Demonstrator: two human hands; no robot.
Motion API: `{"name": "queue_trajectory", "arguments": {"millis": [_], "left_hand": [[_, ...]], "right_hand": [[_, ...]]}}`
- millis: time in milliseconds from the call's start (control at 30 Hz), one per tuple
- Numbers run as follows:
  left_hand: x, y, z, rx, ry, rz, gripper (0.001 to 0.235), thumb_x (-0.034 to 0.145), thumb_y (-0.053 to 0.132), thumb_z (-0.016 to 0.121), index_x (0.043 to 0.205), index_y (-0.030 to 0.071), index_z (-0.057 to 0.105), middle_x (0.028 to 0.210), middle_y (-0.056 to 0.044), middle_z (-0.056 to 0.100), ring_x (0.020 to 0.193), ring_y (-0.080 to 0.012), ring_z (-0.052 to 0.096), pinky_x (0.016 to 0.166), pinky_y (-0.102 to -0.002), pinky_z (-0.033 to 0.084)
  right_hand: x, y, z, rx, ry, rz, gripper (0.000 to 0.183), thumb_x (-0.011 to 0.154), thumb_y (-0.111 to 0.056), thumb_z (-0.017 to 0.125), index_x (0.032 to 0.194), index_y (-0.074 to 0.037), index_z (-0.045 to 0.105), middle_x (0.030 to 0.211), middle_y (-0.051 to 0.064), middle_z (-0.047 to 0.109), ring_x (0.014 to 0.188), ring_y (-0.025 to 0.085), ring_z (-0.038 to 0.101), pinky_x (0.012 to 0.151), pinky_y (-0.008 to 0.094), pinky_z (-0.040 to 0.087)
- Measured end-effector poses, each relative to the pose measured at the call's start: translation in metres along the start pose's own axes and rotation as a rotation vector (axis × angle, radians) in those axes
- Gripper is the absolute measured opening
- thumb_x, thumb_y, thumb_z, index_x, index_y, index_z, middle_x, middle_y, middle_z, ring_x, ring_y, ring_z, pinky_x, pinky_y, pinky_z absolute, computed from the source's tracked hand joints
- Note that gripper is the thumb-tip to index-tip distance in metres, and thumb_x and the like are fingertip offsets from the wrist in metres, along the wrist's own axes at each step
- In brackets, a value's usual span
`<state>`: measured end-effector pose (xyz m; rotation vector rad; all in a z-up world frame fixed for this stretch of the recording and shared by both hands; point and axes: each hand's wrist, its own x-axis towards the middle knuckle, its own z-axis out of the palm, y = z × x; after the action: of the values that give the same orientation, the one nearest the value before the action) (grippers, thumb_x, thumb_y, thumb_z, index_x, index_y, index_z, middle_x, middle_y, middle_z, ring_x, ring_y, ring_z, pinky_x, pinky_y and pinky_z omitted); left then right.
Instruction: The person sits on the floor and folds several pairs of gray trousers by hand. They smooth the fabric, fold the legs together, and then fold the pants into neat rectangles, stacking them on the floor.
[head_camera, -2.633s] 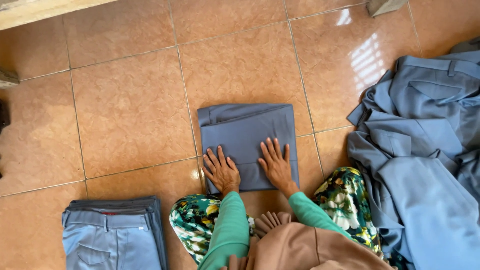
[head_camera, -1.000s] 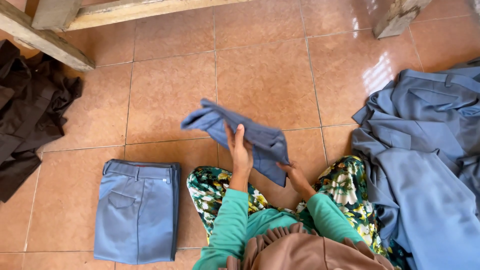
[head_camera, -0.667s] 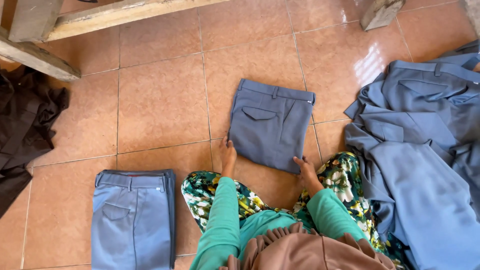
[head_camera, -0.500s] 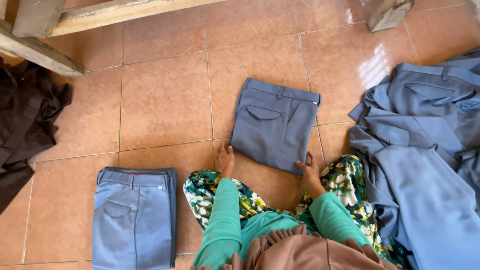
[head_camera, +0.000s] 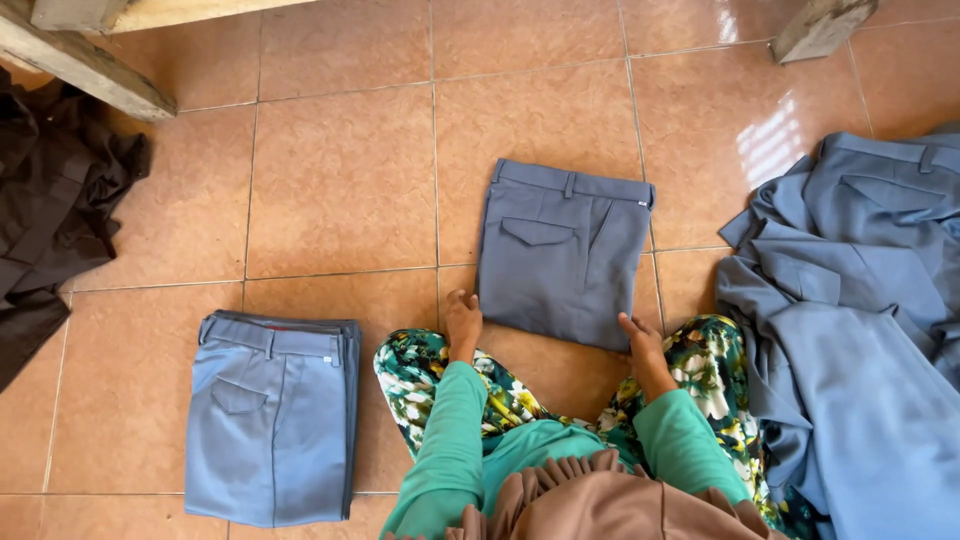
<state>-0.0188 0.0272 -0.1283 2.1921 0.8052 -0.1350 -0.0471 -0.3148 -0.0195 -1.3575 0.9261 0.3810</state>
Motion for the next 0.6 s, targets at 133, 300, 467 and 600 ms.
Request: {"name": "queue_trajectory", "arguments": {"millis": [133,300,467,600], "left_hand": [[-0.013,0.038,-0.013,-0.051,0.008,0.037,0.042,0.101,0.059,0.048,0.119,0.022,0.060,0.113,-0.013,0.072,0.112,-0.0391,0.068,0.098,-0.049,0.053],[0.036,-0.023,0.028,-0.201,-0.034,-0.114,0.045,0.093,0.061,0.064,0.108,0.020,0.075,0.109,-0.013,0.072,0.113,-0.0361,0.066,0.095,-0.049,0.054],[0.025,-0.018,0.021,-0.297,-0.043,-0.212,0.043,0.098,0.051,0.059,0.113,0.013,0.073,0.113,-0.020,0.071,0.115,-0.0380,0.065,0.097,-0.047,0.051],[-0.015,0.049,-0.033,-0.147,-0.102,-0.009,0.052,0.102,0.059,0.048,0.123,0.016,0.066,0.120,-0.025,0.069,0.122,-0.0443,0.060,0.104,-0.052,0.047]], "right_hand": [[0.012,0.001,-0.001,0.012,0.061,0.009,0.081,0.099,-0.053,0.068,0.152,0.003,0.042,0.155,0.036,0.035,0.145,0.055,0.032,0.094,0.072,0.045],[0.142,0.099,-0.025,-0.083,0.203,-0.110,0.063,0.086,-0.039,0.089,0.128,0.001,0.066,0.117,0.028,0.066,0.113,0.044,0.063,0.070,0.057,0.055],[0.134,0.098,-0.026,-0.173,0.176,-0.143,0.047,0.077,-0.037,0.093,0.103,-0.001,0.077,0.083,0.018,0.068,0.074,0.029,0.065,0.053,0.041,0.053],[0.137,0.096,-0.030,-0.014,0.187,-0.266,0.036,0.077,-0.031,0.094,0.085,-0.002,0.074,0.074,0.012,0.061,0.068,0.024,0.056,0.058,0.038,0.047]]}}
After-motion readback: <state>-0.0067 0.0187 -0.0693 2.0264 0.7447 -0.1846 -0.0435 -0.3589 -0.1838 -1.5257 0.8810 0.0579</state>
